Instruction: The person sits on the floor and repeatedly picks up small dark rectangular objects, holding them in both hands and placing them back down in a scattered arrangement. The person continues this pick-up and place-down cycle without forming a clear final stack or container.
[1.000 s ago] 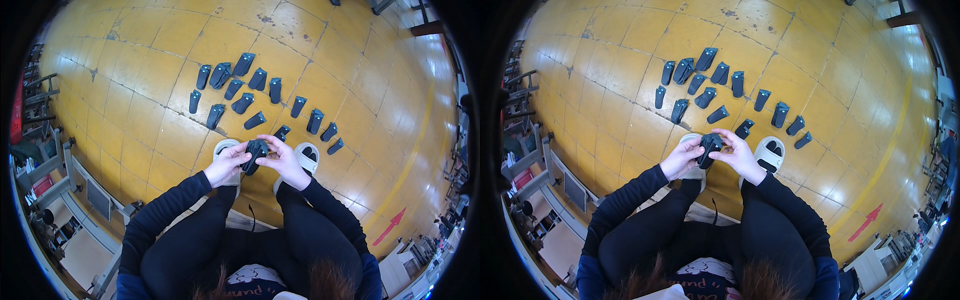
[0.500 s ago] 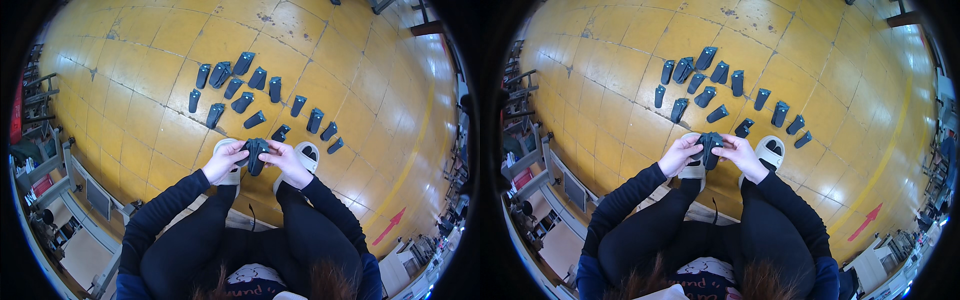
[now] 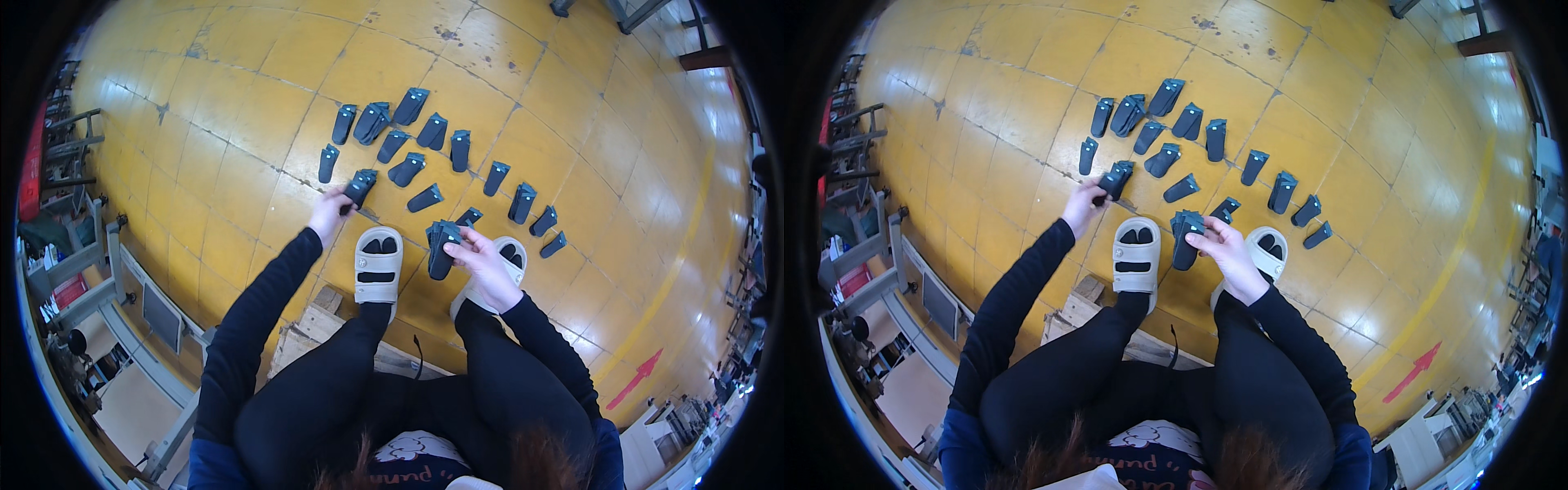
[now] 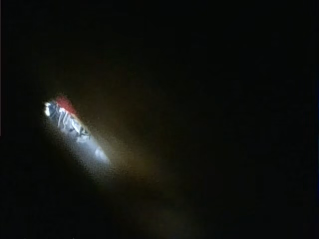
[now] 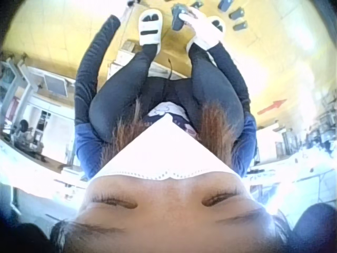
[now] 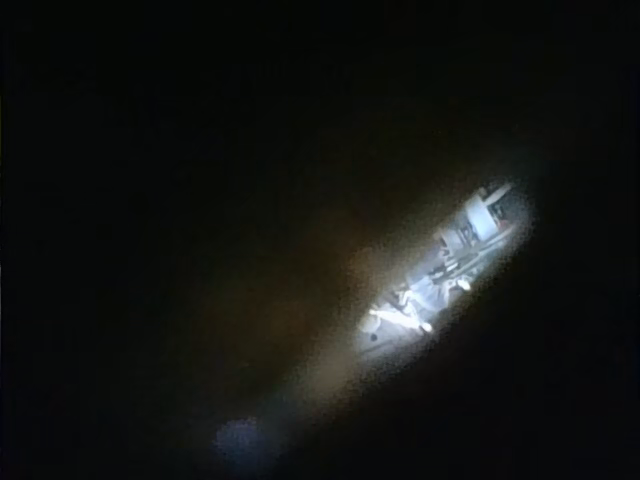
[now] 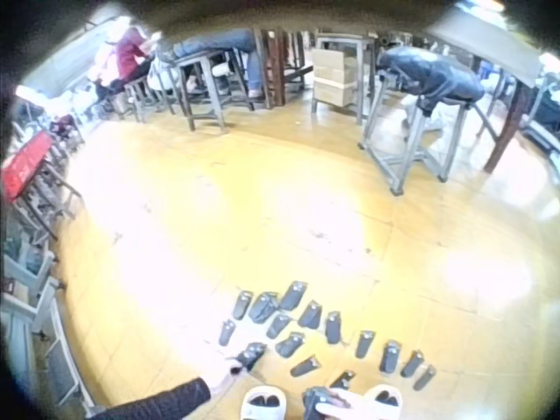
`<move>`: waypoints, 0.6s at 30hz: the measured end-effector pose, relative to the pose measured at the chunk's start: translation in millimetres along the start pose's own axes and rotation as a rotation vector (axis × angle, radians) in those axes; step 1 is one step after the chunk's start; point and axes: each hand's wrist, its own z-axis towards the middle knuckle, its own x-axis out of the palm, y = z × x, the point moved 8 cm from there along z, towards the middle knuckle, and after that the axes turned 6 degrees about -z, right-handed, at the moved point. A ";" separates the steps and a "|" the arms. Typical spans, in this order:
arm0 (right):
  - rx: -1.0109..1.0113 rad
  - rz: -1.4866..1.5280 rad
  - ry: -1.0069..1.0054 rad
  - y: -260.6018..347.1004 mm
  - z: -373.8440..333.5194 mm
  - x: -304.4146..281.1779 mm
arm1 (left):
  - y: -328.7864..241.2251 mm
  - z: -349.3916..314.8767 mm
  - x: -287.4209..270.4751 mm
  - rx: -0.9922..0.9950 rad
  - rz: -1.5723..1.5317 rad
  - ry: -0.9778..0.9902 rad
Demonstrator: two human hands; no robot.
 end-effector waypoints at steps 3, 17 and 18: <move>0.024 0.007 -0.035 -1.6 -3.1 -9.4 | -26.5 28.6 -36.6 0.066 -0.006 -0.131; -0.005 -0.024 -0.058 11.0 -4.0 -15.1 | -0.1 -0.9 37.0 0.152 0.393 0.073; -0.005 -0.034 -0.045 9.8 -3.0 -12.6 | 4.2 -1.2 38.4 0.162 0.465 0.110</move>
